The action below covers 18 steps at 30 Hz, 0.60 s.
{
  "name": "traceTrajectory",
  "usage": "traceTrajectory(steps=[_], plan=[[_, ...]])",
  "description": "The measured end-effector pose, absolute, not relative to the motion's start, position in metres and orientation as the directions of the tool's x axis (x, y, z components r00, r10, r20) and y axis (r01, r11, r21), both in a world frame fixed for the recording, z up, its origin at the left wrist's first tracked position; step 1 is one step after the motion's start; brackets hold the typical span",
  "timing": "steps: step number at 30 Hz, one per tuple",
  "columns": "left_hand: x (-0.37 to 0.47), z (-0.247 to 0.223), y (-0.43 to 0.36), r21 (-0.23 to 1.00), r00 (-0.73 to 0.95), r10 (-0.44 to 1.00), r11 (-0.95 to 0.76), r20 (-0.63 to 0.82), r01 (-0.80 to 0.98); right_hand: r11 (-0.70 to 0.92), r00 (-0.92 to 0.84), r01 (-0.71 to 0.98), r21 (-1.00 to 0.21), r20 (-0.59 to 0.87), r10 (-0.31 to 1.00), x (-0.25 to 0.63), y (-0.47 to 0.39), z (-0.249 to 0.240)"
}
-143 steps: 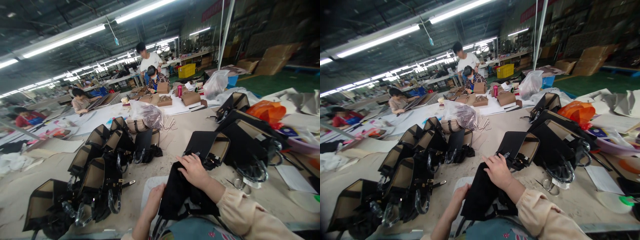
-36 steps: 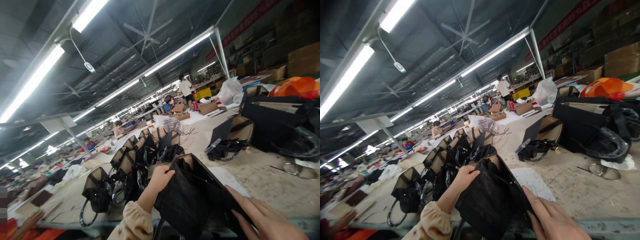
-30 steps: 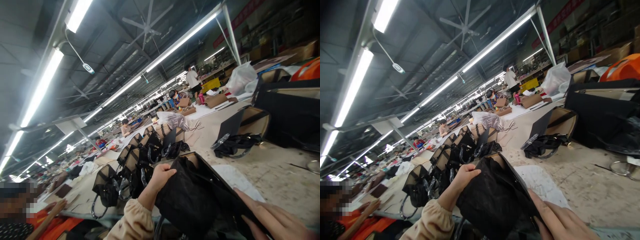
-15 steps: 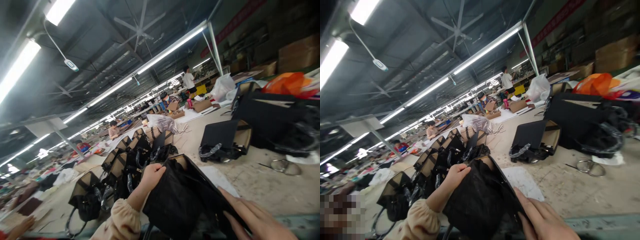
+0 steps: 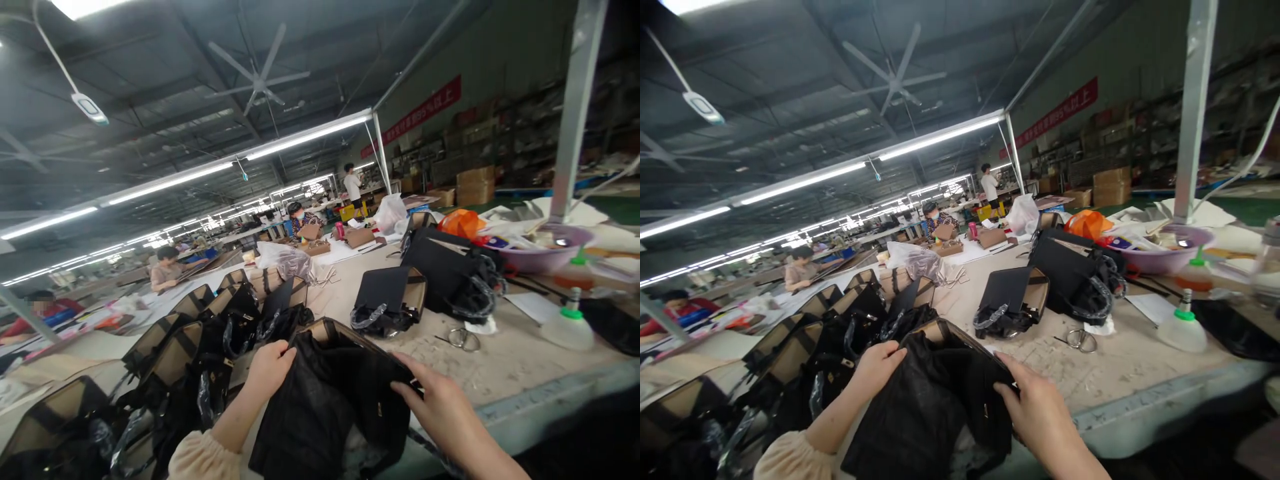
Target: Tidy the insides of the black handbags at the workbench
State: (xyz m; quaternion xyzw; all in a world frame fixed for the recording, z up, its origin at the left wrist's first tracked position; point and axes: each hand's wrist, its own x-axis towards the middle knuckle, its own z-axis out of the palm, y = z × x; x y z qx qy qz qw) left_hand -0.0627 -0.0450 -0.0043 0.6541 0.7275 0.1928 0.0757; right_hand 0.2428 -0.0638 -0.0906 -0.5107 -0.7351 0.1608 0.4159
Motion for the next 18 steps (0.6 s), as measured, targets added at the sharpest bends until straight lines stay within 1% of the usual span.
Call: traceTrajectory(steps=[2,3,6,7,9,10,12,13,14,15,17,18], plan=[[-0.064,-0.005,-0.050,0.433,-0.143,0.983,0.082,0.112,0.898,0.391,-0.107,0.610,-0.690,0.417,0.903,0.245,-0.051,-0.090],[-0.066,-0.007,-0.052,0.491,-0.156,0.985,0.099,0.075,0.865,0.379,-0.100,0.605,-0.700,0.405,0.909,0.245,-0.044,-0.090],[-0.069,-0.012,-0.058,0.721,-0.207,0.974,0.208,-0.091,0.661,0.378,-0.114,0.579,-0.723,0.387,0.915,0.242,-0.023,-0.089],[-0.069,-0.014,-0.059,0.772,-0.224,0.965,0.246,-0.137,0.587,0.389,-0.130,0.563,-0.729,0.387,0.913,0.240,-0.017,-0.088],[-0.070,-0.017,-0.060,0.815,-0.255,0.948,0.295,-0.188,0.498,0.436,-0.175,0.518,-0.736,0.407,0.896,0.236,-0.007,-0.087],[-0.070,-0.016,-0.059,0.813,-0.269,0.944,0.305,-0.190,0.495,0.466,-0.199,0.492,-0.735,0.427,0.882,0.234,-0.004,-0.086],[-0.070,-0.013,-0.060,0.767,-0.279,0.942,0.317,-0.187,0.558,0.529,-0.236,0.448,-0.721,0.475,0.848,0.231,0.001,-0.085],[-0.070,-0.010,-0.061,0.714,-0.267,0.947,0.313,-0.181,0.626,0.557,-0.248,0.434,-0.708,0.500,0.829,0.230,0.003,-0.085],[-0.069,-0.005,-0.062,0.630,-0.255,0.954,0.296,-0.157,0.718,0.581,-0.259,0.425,-0.694,0.521,0.813,0.229,0.004,-0.085],[-0.068,-0.001,-0.064,0.515,-0.246,0.963,0.269,-0.113,0.814,0.597,-0.269,0.423,-0.682,0.534,0.801,0.228,0.005,-0.086],[-0.063,0.009,-0.069,0.263,-0.224,0.973,0.205,0.045,0.943,0.609,-0.287,0.423,-0.671,0.539,0.792,0.227,0.006,-0.089],[-0.058,0.014,-0.072,0.165,-0.193,0.970,0.168,0.147,0.972,0.608,-0.296,0.423,-0.672,0.532,0.794,0.226,0.006,-0.090]])
